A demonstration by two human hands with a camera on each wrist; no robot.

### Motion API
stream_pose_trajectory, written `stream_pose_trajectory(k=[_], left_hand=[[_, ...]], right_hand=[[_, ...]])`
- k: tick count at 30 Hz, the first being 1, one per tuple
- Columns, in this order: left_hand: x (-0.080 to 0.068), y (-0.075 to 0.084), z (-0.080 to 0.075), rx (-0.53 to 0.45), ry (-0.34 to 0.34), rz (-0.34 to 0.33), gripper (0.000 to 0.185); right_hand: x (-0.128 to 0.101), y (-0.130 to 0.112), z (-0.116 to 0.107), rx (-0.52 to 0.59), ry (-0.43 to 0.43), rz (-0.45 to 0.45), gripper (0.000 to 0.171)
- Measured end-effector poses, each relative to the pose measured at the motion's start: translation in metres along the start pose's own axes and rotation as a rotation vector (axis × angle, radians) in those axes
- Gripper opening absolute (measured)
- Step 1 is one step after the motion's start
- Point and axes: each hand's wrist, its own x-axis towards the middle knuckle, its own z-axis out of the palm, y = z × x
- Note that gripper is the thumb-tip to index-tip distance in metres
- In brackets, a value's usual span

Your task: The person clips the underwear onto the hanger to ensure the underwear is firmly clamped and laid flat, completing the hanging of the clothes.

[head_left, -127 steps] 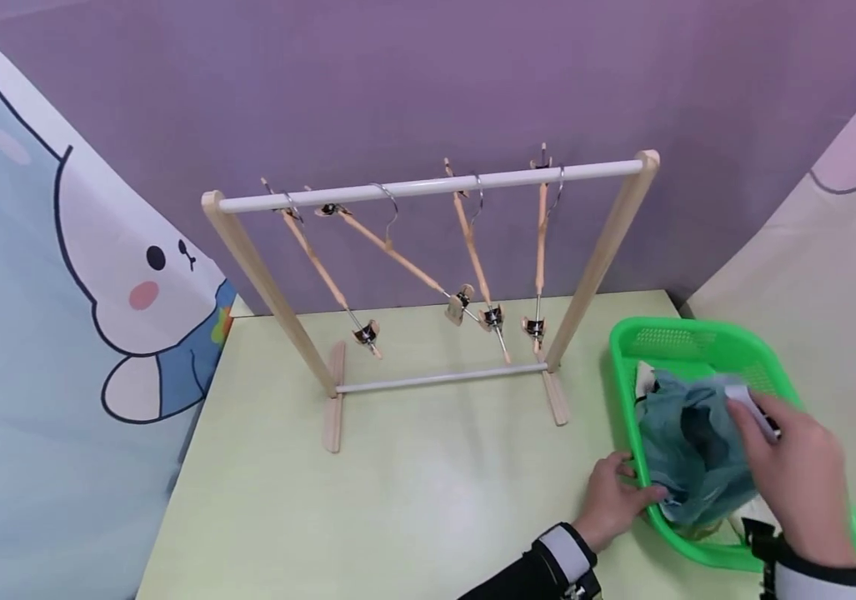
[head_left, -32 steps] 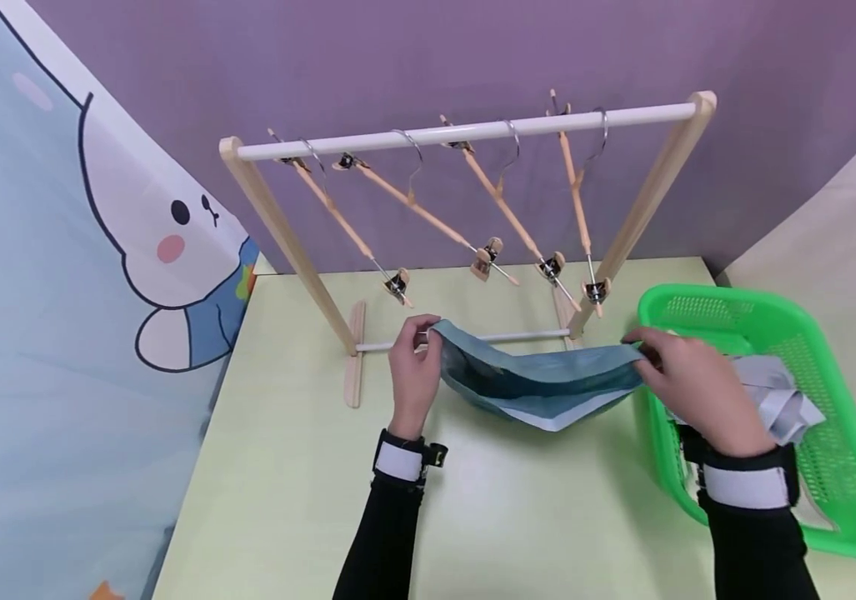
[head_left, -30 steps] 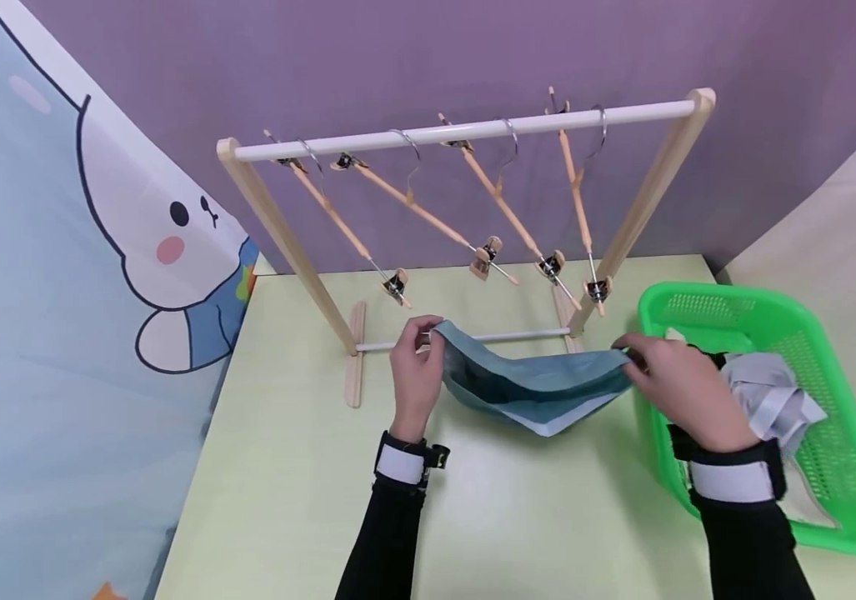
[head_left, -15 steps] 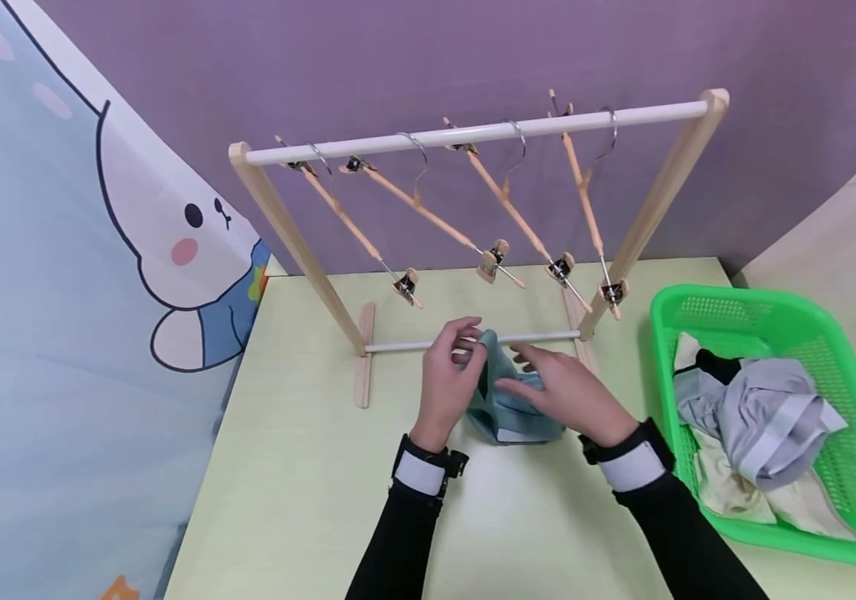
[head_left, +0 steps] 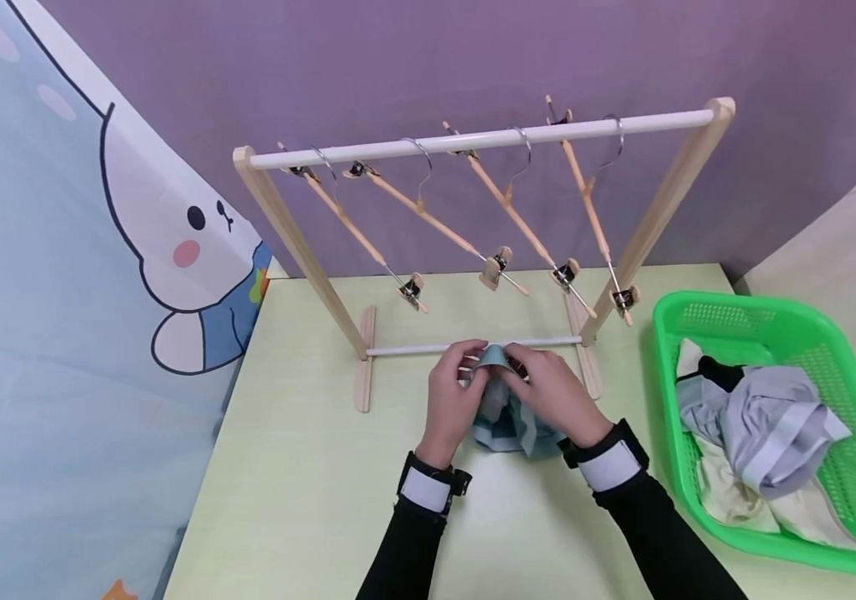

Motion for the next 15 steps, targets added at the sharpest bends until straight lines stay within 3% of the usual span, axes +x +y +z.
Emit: stream_pose_trajectory(k=[7,15], left_hand=[[-0.021,-0.018,0.01,0.118,-0.024,-0.049,0.029],[-0.043,-0.048,0.021,0.324,-0.063,-0.104,0.033]], right_hand=[[-0.003,0.0,-0.014,0.085,0.087,0.002,0.01],[-0.002,-0.001,-0.02,0.167,0.099,0.03,0.015]])
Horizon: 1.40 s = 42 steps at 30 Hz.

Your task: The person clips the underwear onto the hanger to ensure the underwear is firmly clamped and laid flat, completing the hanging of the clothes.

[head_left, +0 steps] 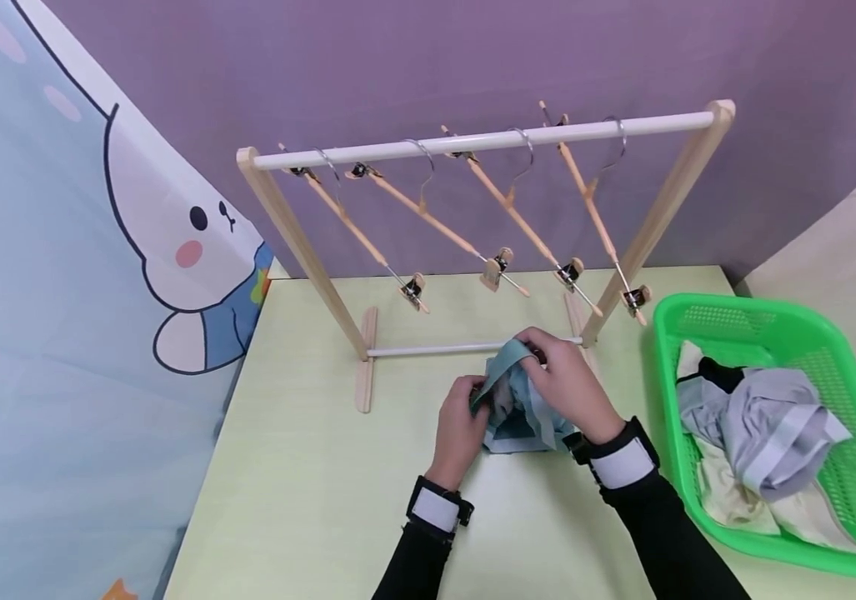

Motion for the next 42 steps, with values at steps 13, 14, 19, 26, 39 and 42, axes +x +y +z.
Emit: stream_pose_trajectory(k=[13,14,19,26,39,42], left_hand=[[-0.016,-0.033,-0.016,0.057,-0.061,-0.042,0.045],[-0.016,-0.034,-0.02,0.054,-0.065,-0.037,0.045],[-0.011,-0.047,-0.045,0.075,-0.083,-0.027,0.043],[-0.002,-0.058,-0.096,-0.038,-0.097,0.018,0.045],[0.021,-0.034,-0.17,-0.115,-0.196,-0.033,0.026],[0.032,-0.029,-0.178,-0.086,-0.137,-0.002,0.023]], right_hand=[[-0.01,0.028,-0.019,-0.087,0.067,0.036,0.024],[-0.011,0.03,-0.021,-0.091,0.08,0.035,0.024],[-0.016,0.045,-0.037,-0.127,0.166,0.033,0.022],[-0.029,0.063,-0.065,-0.158,0.155,0.048,0.033],[-0.048,0.074,-0.096,-0.035,-0.023,0.159,0.026],[-0.047,0.073,-0.098,-0.031,0.052,0.155,0.026]])
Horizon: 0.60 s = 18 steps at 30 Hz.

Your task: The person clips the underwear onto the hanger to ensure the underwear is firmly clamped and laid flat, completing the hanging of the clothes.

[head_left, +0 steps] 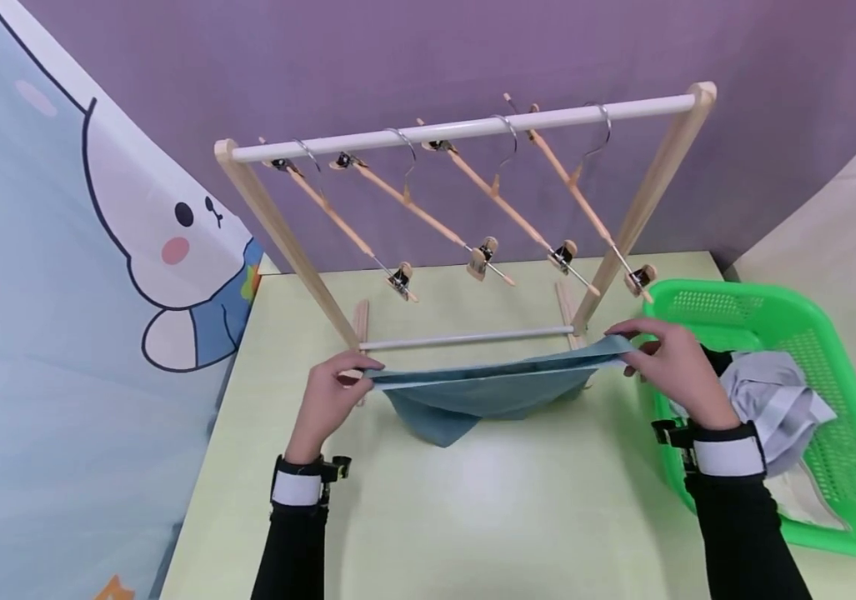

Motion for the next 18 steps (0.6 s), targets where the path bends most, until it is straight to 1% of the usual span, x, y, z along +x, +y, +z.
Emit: stream_pose_trajectory(k=[1,4,6,7,9,11,13,14,16,18], left_hand=[[0.004,-0.003,-0.002,0.002,0.024,0.016,0.022],[0.013,0.006,-0.012,0.008,0.092,0.065,0.021],[0.015,0.013,-0.02,-0.029,0.099,0.088,0.019],[0.014,0.017,-0.024,-0.053,0.088,0.098,0.019],[0.008,0.024,-0.033,-0.116,0.021,0.118,0.019],[0.001,0.03,-0.041,-0.189,-0.081,0.157,0.02],[-0.007,0.032,-0.046,-0.274,-0.188,0.207,0.024],[-0.01,0.032,-0.047,-0.326,-0.241,0.237,0.026],[-0.016,0.028,-0.046,-0.431,-0.328,0.283,0.034],[-0.022,0.02,-0.043,-0.542,-0.415,0.296,0.042]], right_hand=[[0.001,-0.001,0.0,0.016,0.026,-0.003,0.026],[0.002,-0.005,0.0,0.094,0.077,-0.009,0.029],[0.0,-0.008,-0.001,0.143,0.071,-0.03,0.03],[-0.001,-0.01,-0.002,0.16,0.046,-0.05,0.03],[-0.006,-0.012,-0.006,0.189,-0.037,-0.09,0.029],[-0.011,-0.012,-0.011,0.186,-0.139,-0.127,0.027],[-0.016,-0.01,-0.016,0.175,-0.235,-0.16,0.027],[-0.018,-0.008,-0.018,0.18,-0.281,-0.177,0.028],[-0.021,-0.004,-0.021,0.227,-0.383,-0.229,0.03],[-0.021,0.0,-0.02,0.332,-0.508,-0.287,0.031]])
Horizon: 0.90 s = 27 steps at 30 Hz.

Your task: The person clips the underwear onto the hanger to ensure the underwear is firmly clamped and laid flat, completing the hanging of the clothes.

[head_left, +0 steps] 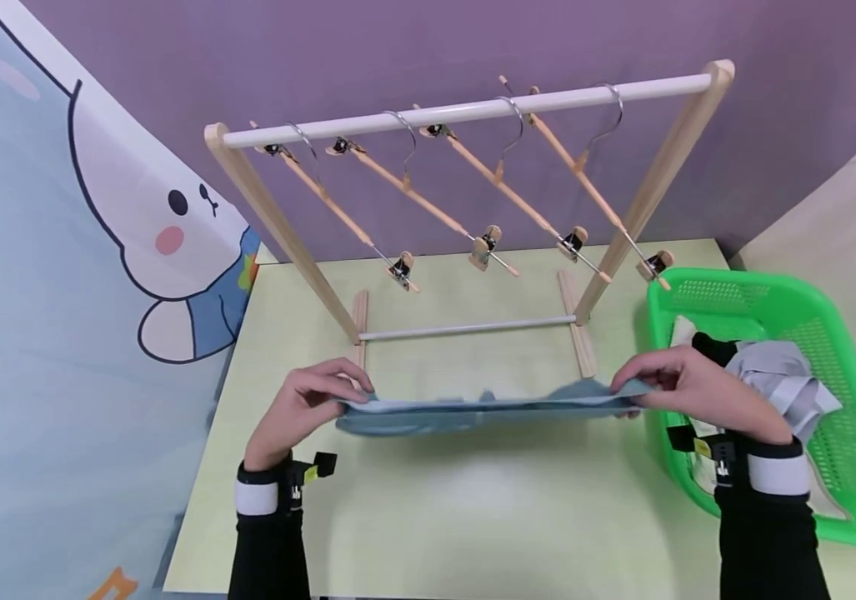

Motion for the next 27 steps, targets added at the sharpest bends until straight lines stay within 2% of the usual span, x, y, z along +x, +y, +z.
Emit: stream_pose_trajectory(k=[3,5,6,8,10,12,14,16,18,20,22,24,27], left_hand=[[-0.007,-0.016,0.004,-0.185,-0.073,-0.027,0.048],[-0.009,-0.03,0.008,-0.306,-0.066,-0.103,0.047],[-0.009,-0.039,0.011,-0.352,-0.031,-0.159,0.044],[-0.007,-0.059,0.016,-0.393,0.105,-0.313,0.037],[-0.003,-0.083,0.021,-0.36,0.271,-0.487,0.03],[0.002,-0.108,0.024,-0.3,0.409,-0.65,0.025],[0.006,-0.131,0.026,-0.256,0.505,-0.773,0.026],[0.009,-0.148,0.027,-0.227,0.573,-0.842,0.031],[0.01,-0.157,0.031,-0.15,0.625,-0.87,0.037],[0.011,-0.161,0.034,-0.028,0.644,-0.858,0.042],[0.013,-0.161,0.037,0.16,0.594,-0.806,0.048],[0.015,-0.16,0.037,0.353,0.509,-0.743,0.051],[0.02,-0.159,0.035,0.612,0.415,-0.678,0.041]], right_hand=[[0.001,0.009,0.0,0.183,-0.156,-0.035,0.03],[0.005,0.02,0.002,0.214,-0.18,-0.015,0.026],[0.008,0.027,0.004,0.211,-0.166,0.016,0.023],[0.018,0.045,0.009,0.187,-0.108,0.117,0.019],[0.029,0.067,0.015,0.185,-0.042,0.236,0.023],[0.04,0.092,0.023,0.229,0.026,0.374,0.031],[0.052,0.11,0.031,0.253,0.099,0.492,0.039],[0.062,0.124,0.04,0.27,0.178,0.573,0.045],[0.071,0.132,0.049,0.239,0.247,0.618,0.051],[0.079,0.138,0.057,0.188,0.297,0.638,0.055],[0.083,0.142,0.062,0.085,0.32,0.638,0.056],[0.086,0.146,0.065,-0.039,0.337,0.619,0.054],[0.089,0.151,0.066,-0.186,0.382,0.601,0.041]])
